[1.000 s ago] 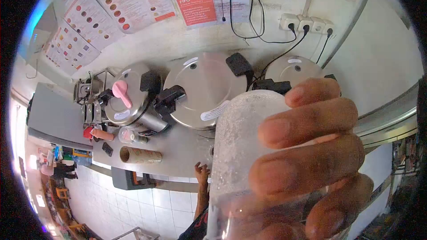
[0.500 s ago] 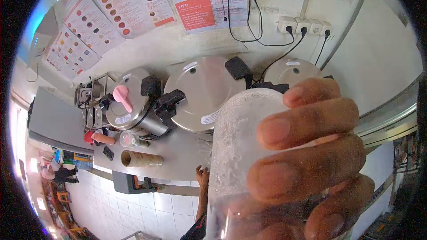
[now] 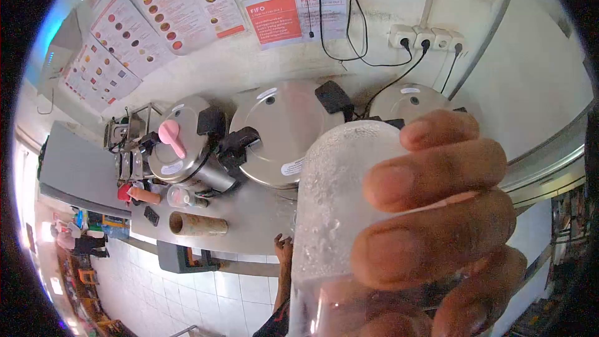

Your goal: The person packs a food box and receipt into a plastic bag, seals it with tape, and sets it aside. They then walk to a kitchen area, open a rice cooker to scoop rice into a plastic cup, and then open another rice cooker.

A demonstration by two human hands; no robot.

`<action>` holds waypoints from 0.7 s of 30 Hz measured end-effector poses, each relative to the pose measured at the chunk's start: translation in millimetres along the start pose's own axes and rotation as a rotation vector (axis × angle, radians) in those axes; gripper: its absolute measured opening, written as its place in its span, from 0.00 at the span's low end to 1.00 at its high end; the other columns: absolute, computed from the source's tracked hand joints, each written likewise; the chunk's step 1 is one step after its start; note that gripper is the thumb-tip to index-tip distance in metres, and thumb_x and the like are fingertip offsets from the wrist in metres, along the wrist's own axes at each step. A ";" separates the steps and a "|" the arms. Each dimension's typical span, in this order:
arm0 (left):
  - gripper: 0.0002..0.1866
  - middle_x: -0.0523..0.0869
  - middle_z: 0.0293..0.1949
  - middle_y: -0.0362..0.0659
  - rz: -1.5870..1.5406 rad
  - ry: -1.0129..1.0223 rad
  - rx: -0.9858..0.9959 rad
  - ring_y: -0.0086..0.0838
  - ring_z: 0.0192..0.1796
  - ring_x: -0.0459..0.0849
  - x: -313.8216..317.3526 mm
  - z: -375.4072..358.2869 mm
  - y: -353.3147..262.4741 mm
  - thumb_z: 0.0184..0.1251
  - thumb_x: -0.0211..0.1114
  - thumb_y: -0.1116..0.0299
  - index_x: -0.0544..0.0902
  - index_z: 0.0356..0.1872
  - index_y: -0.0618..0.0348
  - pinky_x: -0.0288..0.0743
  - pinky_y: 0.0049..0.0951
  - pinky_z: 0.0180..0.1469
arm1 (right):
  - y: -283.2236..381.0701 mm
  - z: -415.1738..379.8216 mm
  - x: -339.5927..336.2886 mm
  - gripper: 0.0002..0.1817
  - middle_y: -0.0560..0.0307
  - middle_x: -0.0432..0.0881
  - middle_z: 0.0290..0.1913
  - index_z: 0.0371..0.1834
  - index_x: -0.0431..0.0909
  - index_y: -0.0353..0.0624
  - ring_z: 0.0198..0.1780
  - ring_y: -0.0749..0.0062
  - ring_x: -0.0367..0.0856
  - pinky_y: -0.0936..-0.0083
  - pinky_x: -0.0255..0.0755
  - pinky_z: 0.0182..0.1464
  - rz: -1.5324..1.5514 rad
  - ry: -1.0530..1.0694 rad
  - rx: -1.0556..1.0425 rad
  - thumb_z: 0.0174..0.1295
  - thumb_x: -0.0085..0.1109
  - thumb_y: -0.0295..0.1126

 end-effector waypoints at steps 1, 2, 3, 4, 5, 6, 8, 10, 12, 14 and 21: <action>0.28 0.84 0.36 0.51 0.024 -0.012 -0.017 0.32 0.28 0.83 -0.3 3.4 4.7 0.61 0.66 0.64 0.68 0.60 0.64 0.77 0.30 0.30 | -0.1 0.5 -0.3 0.23 0.69 0.80 0.43 0.55 0.70 0.64 0.46 0.67 0.78 0.61 0.68 0.51 0.001 0.007 -0.004 0.58 0.64 0.50; 0.28 0.84 0.35 0.50 0.108 -0.048 0.070 0.32 0.28 0.83 -3.6 4.5 -0.4 0.60 0.66 0.64 0.69 0.60 0.65 0.77 0.31 0.31 | -0.3 1.4 -0.5 0.24 0.69 0.80 0.43 0.56 0.70 0.64 0.46 0.67 0.78 0.61 0.69 0.51 0.002 0.015 -0.008 0.57 0.65 0.50; 0.28 0.84 0.34 0.50 0.193 -0.085 0.158 0.32 0.29 0.82 -6.3 4.3 -5.8 0.60 0.66 0.65 0.69 0.59 0.65 0.77 0.31 0.31 | 0.1 2.2 -0.9 0.24 0.68 0.80 0.43 0.56 0.70 0.64 0.46 0.66 0.78 0.61 0.69 0.50 0.004 0.024 -0.016 0.57 0.65 0.50; 0.28 0.84 0.33 0.49 0.276 -0.123 0.246 0.31 0.29 0.82 -7.4 2.7 -17.1 0.59 0.67 0.65 0.70 0.59 0.65 0.76 0.31 0.32 | -0.3 2.0 -1.7 0.25 0.68 0.80 0.44 0.56 0.71 0.64 0.47 0.66 0.78 0.61 0.69 0.50 0.006 0.030 -0.022 0.56 0.66 0.50; 0.28 0.84 0.33 0.49 0.234 -0.091 0.188 0.31 0.29 0.82 -6.5 3.4 -12.5 0.60 0.66 0.65 0.69 0.59 0.64 0.76 0.30 0.32 | 0.0 2.1 -2.3 0.25 0.68 0.80 0.44 0.56 0.71 0.64 0.47 0.66 0.79 0.61 0.70 0.49 0.009 0.037 -0.030 0.55 0.66 0.50; 0.27 0.84 0.33 0.48 0.191 -0.058 0.130 0.30 0.30 0.82 -4.9 3.4 -7.8 0.61 0.66 0.65 0.69 0.60 0.63 0.76 0.30 0.32 | -0.8 1.9 -2.7 0.26 0.67 0.80 0.44 0.56 0.71 0.64 0.47 0.66 0.79 0.61 0.70 0.49 0.007 0.044 -0.037 0.55 0.67 0.50; 0.28 0.83 0.35 0.48 0.129 -0.006 0.023 0.30 0.33 0.82 -2.6 1.7 1.8 0.62 0.66 0.63 0.68 0.61 0.62 0.76 0.30 0.34 | -4.0 1.8 -2.3 0.27 0.66 0.80 0.45 0.56 0.72 0.63 0.47 0.65 0.79 0.61 0.71 0.48 0.002 0.066 -0.049 0.54 0.68 0.50; 0.31 0.81 0.40 0.48 0.089 0.025 -0.011 0.31 0.38 0.80 0.9 6.5 10.9 0.62 0.66 0.60 0.66 0.63 0.60 0.75 0.31 0.39 | -8.7 1.2 0.8 0.27 0.65 0.81 0.45 0.56 0.72 0.63 0.47 0.65 0.79 0.61 0.71 0.48 -0.013 0.105 -0.057 0.53 0.70 0.50; 0.33 0.79 0.46 0.48 0.032 0.055 0.003 0.32 0.43 0.79 2.4 20.0 36.4 0.62 0.66 0.56 0.65 0.65 0.58 0.74 0.33 0.43 | -14.5 -5.9 7.2 0.28 0.64 0.81 0.46 0.56 0.72 0.62 0.47 0.65 0.80 0.62 0.72 0.47 -0.037 0.154 -0.061 0.52 0.71 0.49; 0.36 0.77 0.51 0.48 -0.031 0.104 0.010 0.33 0.49 0.77 4.4 38.7 67.4 0.62 0.67 0.53 0.63 0.67 0.56 0.73 0.34 0.48 | -25.7 -12.6 10.5 0.31 0.62 0.80 0.47 0.57 0.72 0.59 0.49 0.64 0.80 0.62 0.72 0.49 -0.033 0.167 -0.021 0.49 0.73 0.48; 0.35 0.78 0.51 0.48 -0.232 0.217 -0.135 0.32 0.48 0.78 -17.0 34.5 127.9 0.63 0.66 0.53 0.63 0.67 0.55 0.74 0.34 0.47 | -87.9 -94.0 -0.3 0.38 0.53 0.79 0.53 0.58 0.72 0.46 0.54 0.61 0.79 0.63 0.71 0.57 0.064 0.374 0.296 0.40 0.79 0.42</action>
Point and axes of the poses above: each hand's wrist, its own z-axis towards the middle knuckle, its own x-axis out of the palm, y = z × x, the point moved 10 cm from there along z, towards the middle knuckle
